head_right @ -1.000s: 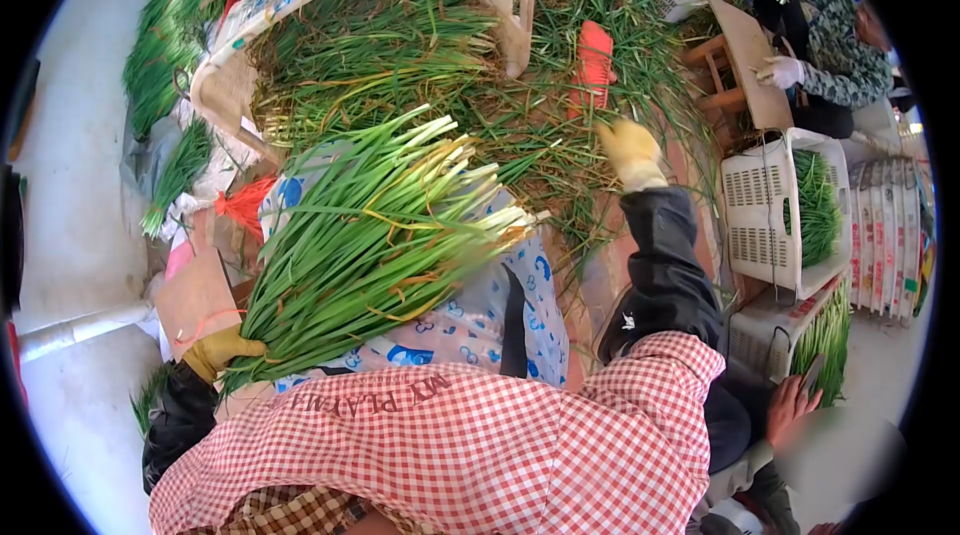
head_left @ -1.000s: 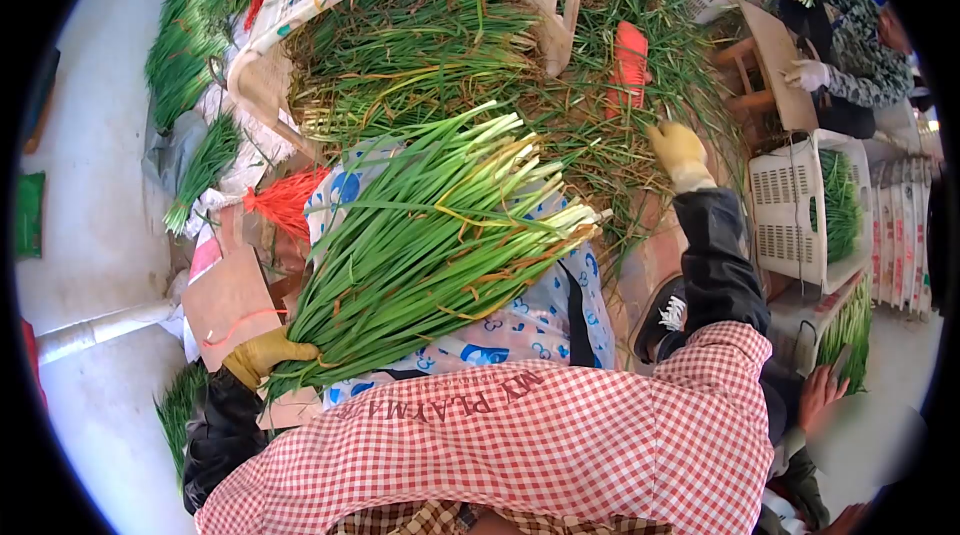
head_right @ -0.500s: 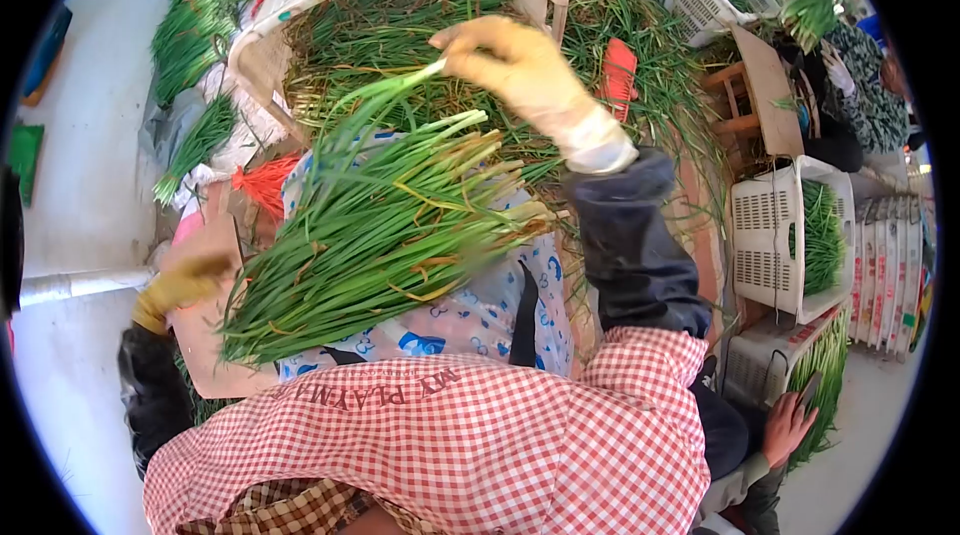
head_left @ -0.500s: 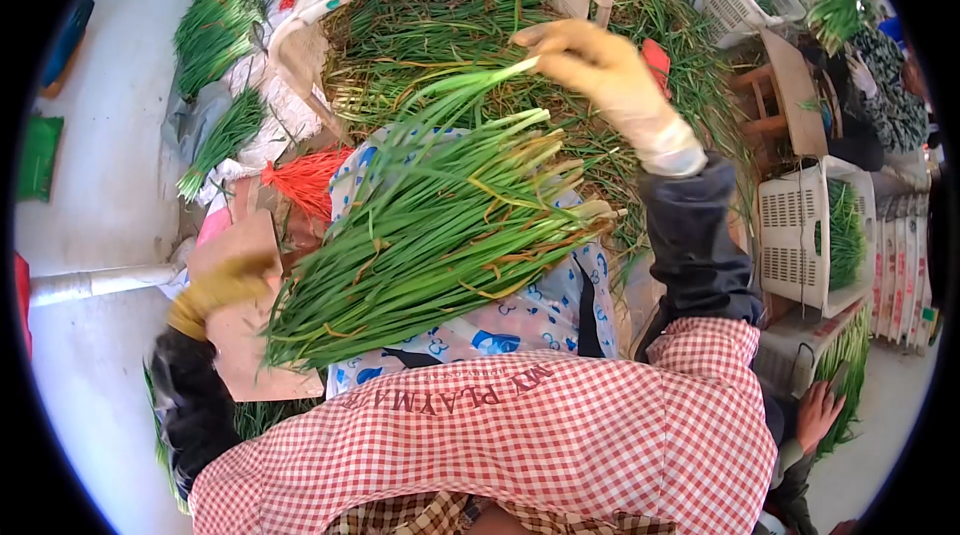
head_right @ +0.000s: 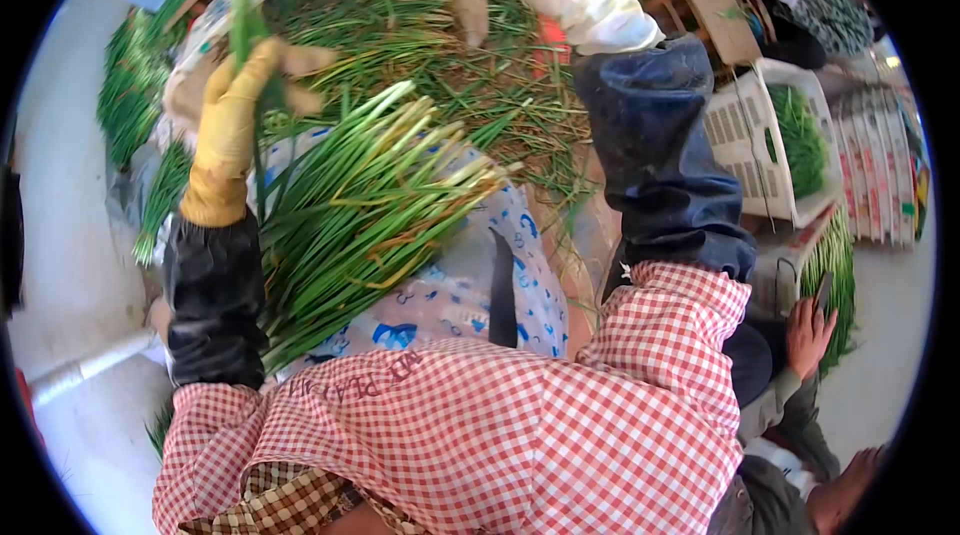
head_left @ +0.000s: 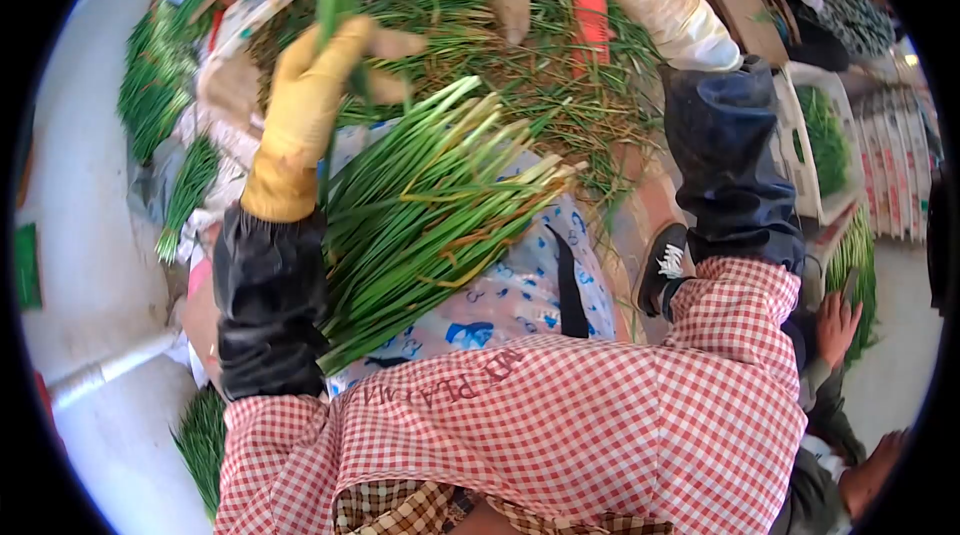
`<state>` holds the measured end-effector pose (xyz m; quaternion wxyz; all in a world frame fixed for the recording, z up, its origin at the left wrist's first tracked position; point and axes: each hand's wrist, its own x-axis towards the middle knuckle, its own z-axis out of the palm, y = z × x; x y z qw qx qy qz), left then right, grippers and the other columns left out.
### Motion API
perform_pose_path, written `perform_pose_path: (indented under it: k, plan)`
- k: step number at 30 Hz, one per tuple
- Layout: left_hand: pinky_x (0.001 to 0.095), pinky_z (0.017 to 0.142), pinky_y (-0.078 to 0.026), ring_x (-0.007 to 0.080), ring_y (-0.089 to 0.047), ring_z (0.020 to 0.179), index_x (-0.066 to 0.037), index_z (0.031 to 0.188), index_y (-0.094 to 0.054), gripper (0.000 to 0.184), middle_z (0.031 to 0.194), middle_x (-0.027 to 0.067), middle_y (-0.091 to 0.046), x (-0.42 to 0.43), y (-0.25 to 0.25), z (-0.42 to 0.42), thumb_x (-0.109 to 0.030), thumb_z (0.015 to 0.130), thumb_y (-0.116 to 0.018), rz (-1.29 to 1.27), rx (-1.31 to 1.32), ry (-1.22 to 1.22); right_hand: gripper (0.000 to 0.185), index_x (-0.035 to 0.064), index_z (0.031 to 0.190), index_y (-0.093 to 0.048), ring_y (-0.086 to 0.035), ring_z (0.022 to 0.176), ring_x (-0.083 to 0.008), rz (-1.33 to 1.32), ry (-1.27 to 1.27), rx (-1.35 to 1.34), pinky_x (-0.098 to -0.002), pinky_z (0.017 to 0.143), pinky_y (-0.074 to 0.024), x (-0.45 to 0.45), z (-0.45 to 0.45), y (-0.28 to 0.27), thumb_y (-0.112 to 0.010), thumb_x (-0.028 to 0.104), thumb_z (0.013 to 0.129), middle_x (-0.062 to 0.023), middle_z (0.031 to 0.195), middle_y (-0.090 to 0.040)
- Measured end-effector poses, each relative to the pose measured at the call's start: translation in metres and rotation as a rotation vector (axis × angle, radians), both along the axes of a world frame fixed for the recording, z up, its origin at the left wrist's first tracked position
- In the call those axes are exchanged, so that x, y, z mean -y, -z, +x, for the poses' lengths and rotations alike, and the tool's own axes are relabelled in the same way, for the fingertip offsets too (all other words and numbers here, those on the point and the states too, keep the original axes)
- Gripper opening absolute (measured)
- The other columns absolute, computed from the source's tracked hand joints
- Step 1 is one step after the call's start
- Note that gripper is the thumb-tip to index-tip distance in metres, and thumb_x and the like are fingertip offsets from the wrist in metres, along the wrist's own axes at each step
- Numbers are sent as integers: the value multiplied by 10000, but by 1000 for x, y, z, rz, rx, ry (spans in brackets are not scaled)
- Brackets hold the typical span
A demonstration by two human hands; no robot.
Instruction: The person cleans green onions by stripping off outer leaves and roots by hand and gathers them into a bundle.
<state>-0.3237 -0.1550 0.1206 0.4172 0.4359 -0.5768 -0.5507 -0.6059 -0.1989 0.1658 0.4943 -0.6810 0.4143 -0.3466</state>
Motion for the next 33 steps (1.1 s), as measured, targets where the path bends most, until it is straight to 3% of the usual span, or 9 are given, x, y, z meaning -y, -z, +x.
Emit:
perform_pose_path:
  k: [1, 2, 5, 9, 13, 15, 21, 25, 33]
  plan:
    - [277, 564, -474, 122, -607, 610, -22, 986, -630, 283, 858, 56, -703, 9, 21, 4, -288, 960, -537, -96, 124, -163, 366, 66, 1106, -641, -606, 724, -93, -325, 89, -198, -234, 616, -477, 24, -40, 46, -484, 365, 963, -24, 998, -650]
    - [323, 564, -485, 169, -629, 618, -41, 997, -630, 263, 857, 81, -703, 15, 44, 6, -287, 940, -556, -210, 360, -264, 369, 17, 1089, -650, -627, 869, -145, -107, 335, -167, -285, 774, -481, 14, -70, 71, -558, 323, 906, -92, 923, -686]
    - [433, 637, -506, 325, -658, 707, -118, 1055, -624, 244, 858, 159, -681, 6, 96, -13, -284, 877, -614, -402, 1114, -327, 458, 21, 1078, -647, -617, 964, -388, 62, 637, -1078, -453, 860, -477, 18, -196, 244, -495, 408, 885, -229, 1002, -657]
    - [440, 688, -494, 383, -632, 801, -129, 1064, -622, 257, 861, 176, -663, 4, 128, -21, -294, 867, -623, -284, 1058, -275, 387, 50, 1006, -687, -625, 976, -382, 346, 689, -841, -424, 877, -482, -33, -195, 389, -548, 364, 827, -209, 1003, -668]
    - [333, 700, -488, 276, -639, 739, -44, 1018, -634, 192, 843, 160, -669, 16, 135, -18, -199, 908, -609, -173, 758, -221, 392, 11, 803, -693, -648, 630, -212, 449, 742, -707, -345, 651, -504, -14, -144, 482, -601, 390, 844, -95, 698, -681]
    - [282, 720, -474, 165, -611, 752, -16, 1015, -639, 163, 850, 97, -675, 16, 130, -23, -138, 915, -601, -104, 781, -224, 539, 21, 1014, -696, -622, 992, -384, 841, 703, -697, -434, 870, -475, 12, -118, 524, -552, 510, 840, -217, 1055, -665]
    - [220, 741, -434, 63, -513, 794, -14, 1014, -646, 128, 864, -1, -638, 20, 127, -24, -86, 930, -580, 161, 570, -295, 337, 30, 761, -675, -610, 634, -201, 992, 810, -595, -329, 641, -473, 23, -59, 532, -664, 362, 814, -113, 830, -680]
    - [210, 713, -433, 61, -519, 769, -20, 1026, -647, 135, 864, -5, -634, 31, 139, -23, -90, 929, -585, 137, 521, -278, 137, 88, 814, -590, -399, 471, -126, 853, 1040, 558, -290, 430, -299, 17, -62, 463, -609, 214, 864, 19, 609, -485]
    - [173, 552, -364, 29, -451, 608, -38, 1125, -624, 214, 874, 22, -652, 74, 100, -36, -117, 956, -519, -12, 276, -258, 204, 39, 1068, -655, -436, 537, -51, 312, 601, 484, -208, 465, -305, 16, -92, 239, -591, 168, 924, 33, 656, -521]
